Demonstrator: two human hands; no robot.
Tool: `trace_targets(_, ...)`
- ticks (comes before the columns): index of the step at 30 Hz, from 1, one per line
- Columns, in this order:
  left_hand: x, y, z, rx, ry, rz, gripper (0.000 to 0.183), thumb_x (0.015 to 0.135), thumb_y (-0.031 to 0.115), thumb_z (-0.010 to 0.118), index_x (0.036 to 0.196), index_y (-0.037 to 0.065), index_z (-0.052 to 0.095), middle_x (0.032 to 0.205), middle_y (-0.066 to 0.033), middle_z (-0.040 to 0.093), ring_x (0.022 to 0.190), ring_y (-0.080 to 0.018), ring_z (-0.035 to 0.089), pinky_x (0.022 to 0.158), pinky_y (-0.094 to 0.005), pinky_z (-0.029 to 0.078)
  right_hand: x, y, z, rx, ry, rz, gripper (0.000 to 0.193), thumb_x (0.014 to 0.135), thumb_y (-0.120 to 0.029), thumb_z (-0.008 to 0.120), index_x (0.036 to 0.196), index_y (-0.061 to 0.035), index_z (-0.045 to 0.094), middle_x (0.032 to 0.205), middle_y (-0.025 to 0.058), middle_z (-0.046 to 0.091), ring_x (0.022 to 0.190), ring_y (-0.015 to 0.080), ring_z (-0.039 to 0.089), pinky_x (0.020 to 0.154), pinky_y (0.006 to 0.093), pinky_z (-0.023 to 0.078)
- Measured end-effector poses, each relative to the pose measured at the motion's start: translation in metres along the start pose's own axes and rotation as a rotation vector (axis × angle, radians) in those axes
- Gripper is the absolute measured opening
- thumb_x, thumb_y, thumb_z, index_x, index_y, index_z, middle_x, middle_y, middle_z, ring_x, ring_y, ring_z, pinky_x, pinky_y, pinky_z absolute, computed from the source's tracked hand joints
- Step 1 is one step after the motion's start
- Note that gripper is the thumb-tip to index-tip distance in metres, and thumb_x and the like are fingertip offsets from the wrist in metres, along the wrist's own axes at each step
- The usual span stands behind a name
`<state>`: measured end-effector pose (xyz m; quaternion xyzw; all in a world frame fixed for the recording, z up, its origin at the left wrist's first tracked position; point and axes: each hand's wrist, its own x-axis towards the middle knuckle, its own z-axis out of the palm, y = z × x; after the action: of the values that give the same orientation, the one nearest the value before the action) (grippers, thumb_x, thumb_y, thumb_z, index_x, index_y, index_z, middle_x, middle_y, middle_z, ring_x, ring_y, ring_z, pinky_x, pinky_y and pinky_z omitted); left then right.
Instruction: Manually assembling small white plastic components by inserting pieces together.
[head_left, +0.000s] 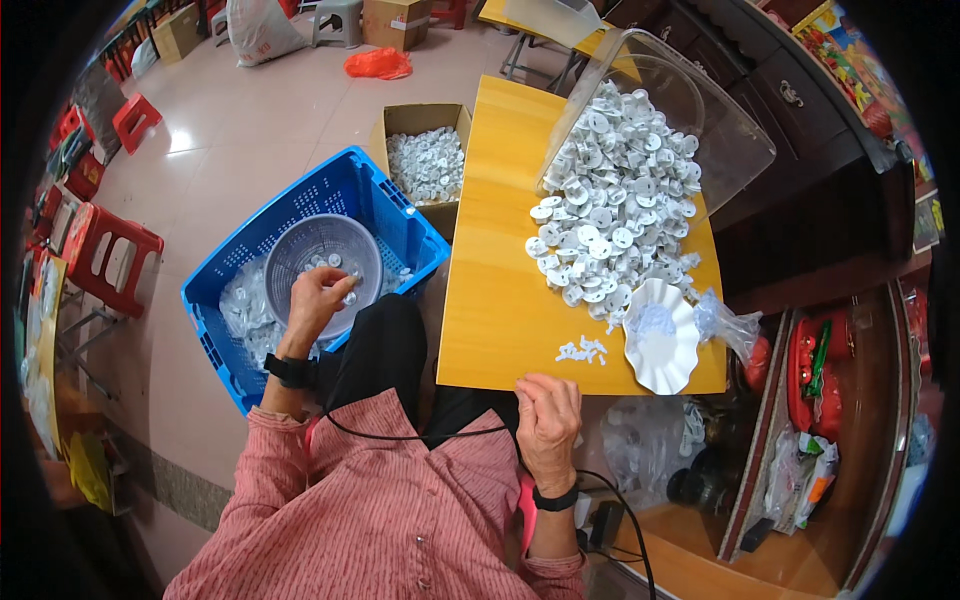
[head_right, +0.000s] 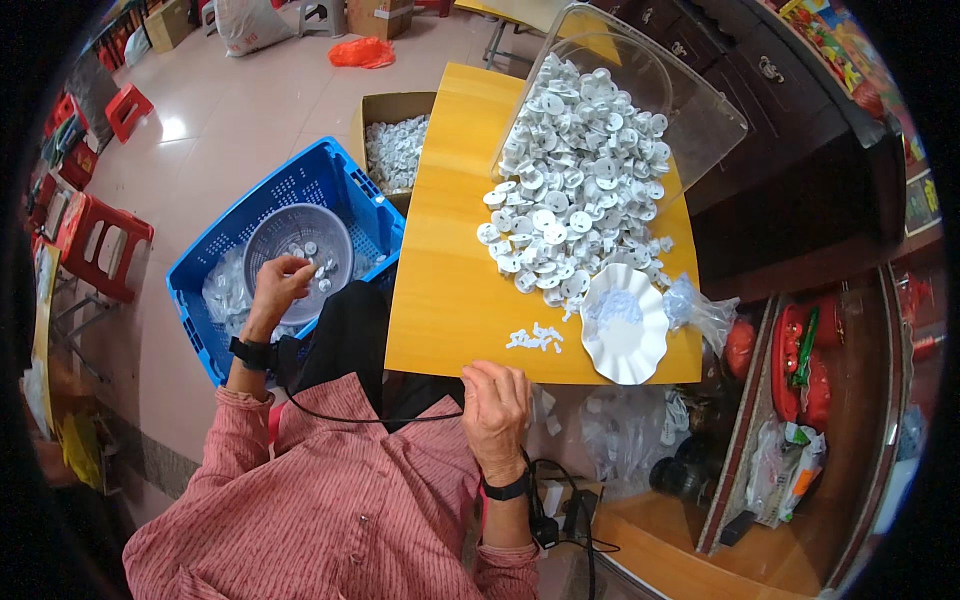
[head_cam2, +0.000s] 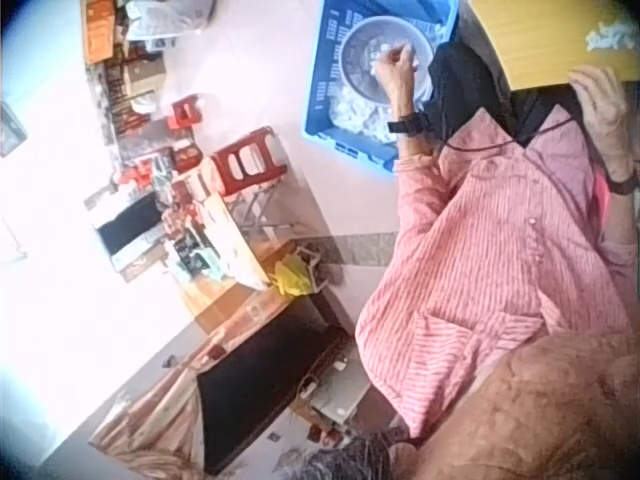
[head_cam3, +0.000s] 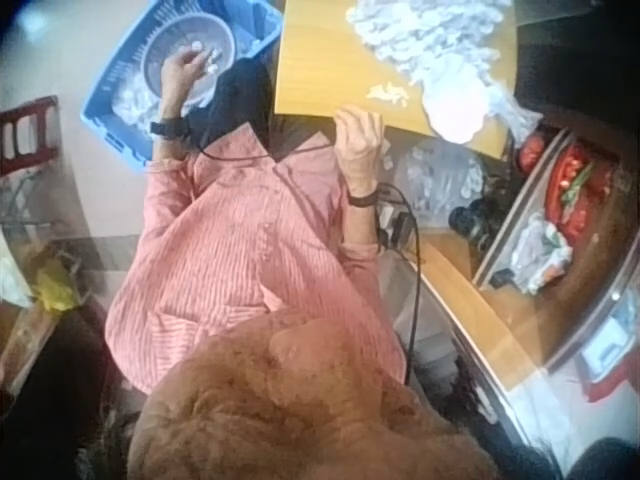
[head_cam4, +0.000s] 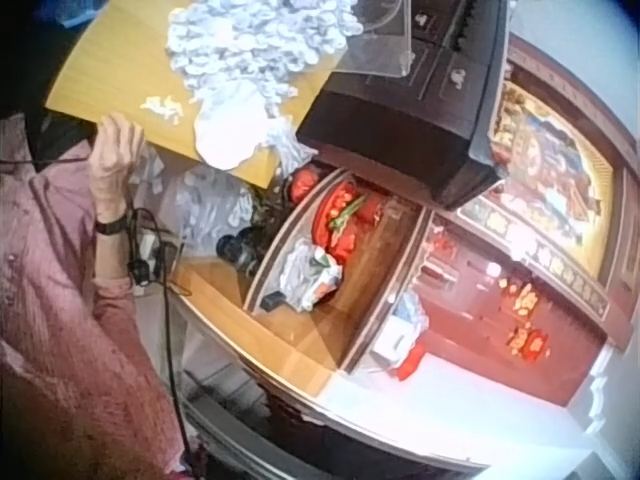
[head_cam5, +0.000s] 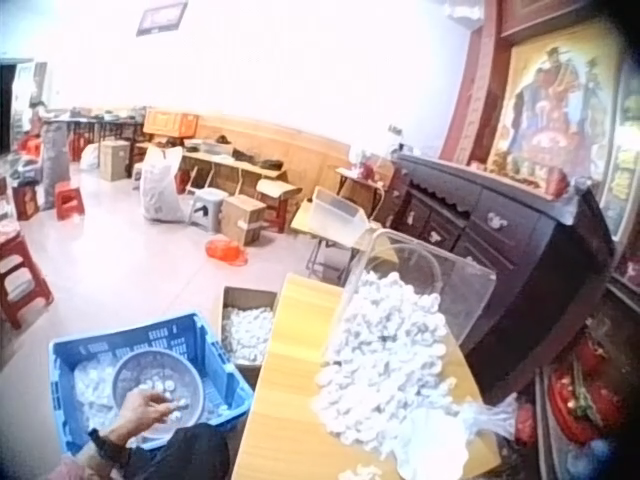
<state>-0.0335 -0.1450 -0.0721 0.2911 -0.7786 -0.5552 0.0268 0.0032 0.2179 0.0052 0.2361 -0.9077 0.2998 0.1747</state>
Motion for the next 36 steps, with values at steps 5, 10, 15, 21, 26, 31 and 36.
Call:
trace_targets(5,-0.007,0.024,0.024,0.143,0.075,0.373,0.029,0.083,0.022,0.076,0.101,-0.001,0.074,0.095,-0.0208,0.07,0.08,-0.0297,0.07,0.072,-0.036,0.055,0.004,-0.005,0.008,0.126,0.105,0.121,0.01,0.087,0.001,0.07,0.097,0.0001,0.069,0.095,0.0128,0.065,0.084,0.0283,0.063,0.073,0.037,0.051)
trace_targets(10,-0.021,0.106,0.082,0.112,-0.089,0.723,0.02,0.085,0.013,0.073,0.098,-0.002,0.072,0.088,-0.0158,0.067,0.075,-0.0265,0.067,0.069,-0.0348,0.054,0.001,0.0,0.012,0.097,0.114,0.224,0.01,0.09,0.0,0.068,0.099,0.002,0.069,0.092,0.0118,0.064,0.073,0.0212,0.063,0.064,0.0311,0.052)
trace_targets(15,0.001,0.135,0.131,0.164,-0.225,1.086,0.028,0.085,0.006,0.069,0.113,0.001,0.067,0.111,-0.0164,0.065,0.096,-0.0311,0.065,0.085,-0.0403,0.053,0.001,-0.005,0.009,0.225,0.127,0.321,0.012,0.091,-0.001,0.067,0.102,0.0035,0.07,0.088,0.0075,0.063,0.069,0.0129,0.059,0.061,0.0254,0.048)
trace_targets(21,0.015,0.148,0.156,0.387,-0.413,1.169,0.025,0.086,0.005,0.067,0.111,0.003,0.068,0.115,-0.016,0.064,0.112,-0.0358,0.057,0.099,-0.043,0.046,0.002,-0.004,-0.002,0.669,0.138,0.701,0.016,0.096,-0.008,0.065,0.104,0.0046,0.071,0.084,0.0012,0.065,0.068,0.0045,0.054,0.061,0.0194,0.043)
trace_targets(26,0.014,0.151,0.155,0.403,-0.448,1.122,0.014,0.087,0.008,0.066,0.099,0.001,0.068,0.104,-0.0168,0.064,0.101,-0.0368,0.06,0.088,-0.0436,0.05,0.002,0.002,-0.007,0.931,0.139,0.838,0.02,0.097,-0.012,0.065,0.109,0.0033,0.071,0.083,0.0013,0.065,0.068,0.005,0.055,0.062,0.0195,0.045)
trace_targets(31,0.007,0.144,0.142,0.359,-0.381,1.111,0.011,0.087,0.008,0.066,0.094,-0.001,0.067,0.094,-0.0164,0.064,0.093,-0.0366,0.062,0.081,-0.0436,0.051,0.003,0.001,-0.005,1.027,0.149,0.846,0.021,0.097,-0.012,0.065,0.109,0.0038,0.071,0.085,0.0014,0.067,0.068,0.0055,0.055,0.062,0.0192,0.045)
trace_targets(36,-0.009,0.13,0.125,0.248,-0.405,0.955,0.015,0.09,0.009,0.067,0.101,0.0,0.067,0.094,-0.0119,0.067,0.083,-0.0264,0.066,0.074,-0.034,0.053,0.01,-0.015,-0.007,0.843,0.135,0.829,0.019,0.097,-0.011,0.066,0.108,0.0031,0.071,0.085,0.0013,0.066,0.072,0.0059,0.056,0.064,0.0196,0.046)
